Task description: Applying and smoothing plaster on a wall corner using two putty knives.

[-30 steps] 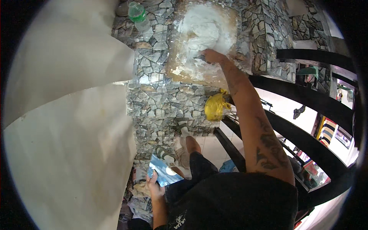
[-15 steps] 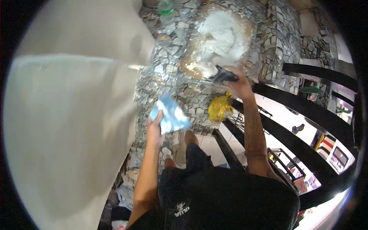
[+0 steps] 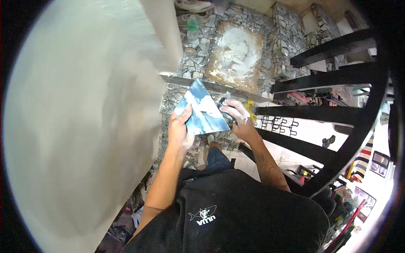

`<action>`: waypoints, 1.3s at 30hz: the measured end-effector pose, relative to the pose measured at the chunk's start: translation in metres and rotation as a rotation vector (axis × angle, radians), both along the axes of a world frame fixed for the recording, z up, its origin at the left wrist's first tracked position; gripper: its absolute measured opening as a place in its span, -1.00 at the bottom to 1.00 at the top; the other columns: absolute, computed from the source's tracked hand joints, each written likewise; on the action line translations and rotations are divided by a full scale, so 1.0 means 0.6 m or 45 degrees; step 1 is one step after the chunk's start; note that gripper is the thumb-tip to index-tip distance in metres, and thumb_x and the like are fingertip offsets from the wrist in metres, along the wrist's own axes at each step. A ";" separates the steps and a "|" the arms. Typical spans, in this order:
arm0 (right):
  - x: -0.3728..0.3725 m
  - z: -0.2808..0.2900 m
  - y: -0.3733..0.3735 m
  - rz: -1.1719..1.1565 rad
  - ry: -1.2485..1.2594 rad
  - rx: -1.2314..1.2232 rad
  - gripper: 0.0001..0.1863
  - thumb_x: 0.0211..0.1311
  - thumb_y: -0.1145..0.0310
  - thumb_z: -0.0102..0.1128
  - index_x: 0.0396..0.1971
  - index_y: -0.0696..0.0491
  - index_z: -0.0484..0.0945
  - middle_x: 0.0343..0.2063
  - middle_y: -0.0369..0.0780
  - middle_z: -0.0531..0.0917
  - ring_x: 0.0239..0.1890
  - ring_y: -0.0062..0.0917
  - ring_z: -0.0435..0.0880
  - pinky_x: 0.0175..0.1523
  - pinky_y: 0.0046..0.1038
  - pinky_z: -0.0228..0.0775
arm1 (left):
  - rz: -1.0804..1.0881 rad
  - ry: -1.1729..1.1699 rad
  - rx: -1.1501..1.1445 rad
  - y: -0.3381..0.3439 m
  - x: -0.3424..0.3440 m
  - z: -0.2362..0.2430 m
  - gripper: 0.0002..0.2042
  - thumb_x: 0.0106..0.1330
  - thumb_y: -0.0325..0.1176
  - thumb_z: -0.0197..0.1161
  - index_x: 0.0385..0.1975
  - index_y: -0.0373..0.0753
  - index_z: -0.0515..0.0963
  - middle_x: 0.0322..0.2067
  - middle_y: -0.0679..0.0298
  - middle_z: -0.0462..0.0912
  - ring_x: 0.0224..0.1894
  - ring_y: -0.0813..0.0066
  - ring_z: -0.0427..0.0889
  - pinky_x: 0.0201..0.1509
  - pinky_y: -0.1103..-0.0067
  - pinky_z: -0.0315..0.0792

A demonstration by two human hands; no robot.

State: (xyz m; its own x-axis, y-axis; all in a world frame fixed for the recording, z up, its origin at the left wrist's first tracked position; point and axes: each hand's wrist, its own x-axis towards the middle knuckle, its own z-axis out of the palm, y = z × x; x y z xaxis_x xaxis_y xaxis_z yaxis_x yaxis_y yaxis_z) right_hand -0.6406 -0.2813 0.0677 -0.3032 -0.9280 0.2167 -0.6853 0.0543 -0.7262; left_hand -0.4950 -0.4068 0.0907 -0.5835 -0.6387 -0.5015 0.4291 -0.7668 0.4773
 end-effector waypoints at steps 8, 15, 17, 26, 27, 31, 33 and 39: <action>0.204 0.080 0.068 -0.280 -1.459 -0.290 -0.30 -0.33 0.78 -0.14 0.03 0.17 0.16 -0.07 -0.21 0.37 -0.04 -0.52 0.38 -0.01 -0.54 0.25 | 0.255 -0.027 -0.336 0.044 0.223 0.025 -0.84 0.17 -0.49 0.04 -0.27 -0.36 0.39 -0.38 0.28 0.49 -0.37 0.58 0.47 -0.30 0.61 0.41; 0.295 0.145 0.105 -0.401 -2.006 -0.363 -0.31 -0.30 0.76 -0.21 0.05 0.22 0.15 -0.15 -0.07 0.45 -0.22 -0.38 0.52 -0.13 -0.43 0.38 | 0.559 -0.357 -0.810 0.066 0.289 0.066 -0.81 0.17 -0.49 0.08 -0.25 -0.42 0.36 -0.38 0.30 0.43 -0.39 0.67 0.37 -0.27 0.73 0.30; 0.333 0.149 0.108 -0.461 -2.029 -0.331 -0.32 -0.31 0.74 -0.22 0.05 0.22 0.15 -0.13 -0.07 0.43 -0.20 -0.37 0.51 -0.10 -0.42 0.37 | 0.540 -0.331 -0.796 0.086 0.299 0.068 -0.81 0.17 -0.49 0.07 -0.25 -0.43 0.35 -0.38 0.30 0.43 -0.39 0.67 0.36 -0.27 0.73 0.30; 0.368 0.104 0.103 -0.644 -2.163 -0.383 -0.54 -0.02 0.69 -0.17 -0.01 0.18 0.21 -0.25 -0.09 0.46 -0.23 -0.39 0.52 -0.11 -0.37 0.42 | 0.129 -0.315 -1.557 0.144 0.332 0.025 -0.68 0.18 -0.38 0.06 -0.14 -0.48 0.37 -0.36 0.16 0.52 -0.33 0.55 0.44 -0.24 0.63 0.33; 0.362 0.104 0.102 -0.625 -2.167 -0.329 -0.54 -0.02 0.69 -0.17 -0.02 0.18 0.21 -0.27 -0.09 0.47 -0.25 -0.40 0.52 -0.13 -0.37 0.43 | 0.099 -0.284 -1.562 0.146 0.335 0.018 -0.70 0.14 -0.42 0.06 -0.16 -0.46 0.40 -0.36 0.09 0.55 -0.37 0.44 0.52 -0.26 0.58 0.35; 0.348 0.097 0.098 -0.615 -2.169 -0.287 -0.54 -0.02 0.68 -0.16 -0.01 0.18 0.22 -0.27 -0.13 0.48 -0.26 -0.44 0.52 -0.14 -0.39 0.42 | -0.162 -0.481 -2.144 0.135 0.358 0.016 -0.62 -0.05 -0.59 0.05 -0.13 -0.43 0.38 -0.28 -0.02 0.52 -0.35 0.16 0.55 -0.26 0.54 0.40; 0.342 0.087 0.099 -0.517 -2.176 -0.280 -0.51 -0.04 0.68 -0.12 0.01 0.18 0.21 -0.21 -0.14 0.46 -0.19 -0.45 0.49 -0.06 -0.42 0.37 | -0.225 -0.453 -2.286 0.123 0.359 0.016 -0.59 -0.07 -0.61 0.04 -0.11 -0.43 0.37 -0.26 -0.02 0.51 -0.31 0.16 0.55 -0.22 0.51 0.40; 0.334 0.095 0.090 -0.399 -2.287 -0.223 -0.49 -0.05 0.70 -0.10 0.01 0.19 0.19 -0.18 -0.11 0.46 -0.15 -0.43 0.48 -0.03 -0.38 0.36 | -0.382 -0.508 -2.559 0.103 0.383 0.032 -0.51 -0.18 -0.69 -0.04 -0.10 -0.37 0.36 -0.16 -0.02 0.46 -0.13 0.13 0.48 -0.08 0.44 0.38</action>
State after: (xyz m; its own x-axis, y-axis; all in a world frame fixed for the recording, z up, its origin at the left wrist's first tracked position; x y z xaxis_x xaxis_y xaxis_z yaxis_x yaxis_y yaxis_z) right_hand -0.4404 -0.2273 0.1247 -0.3887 -0.8032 -0.4514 0.8574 -0.1360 -0.4964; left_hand -0.2654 -0.3447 0.1097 -0.8109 -0.2636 0.5224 0.1012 0.8162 0.5689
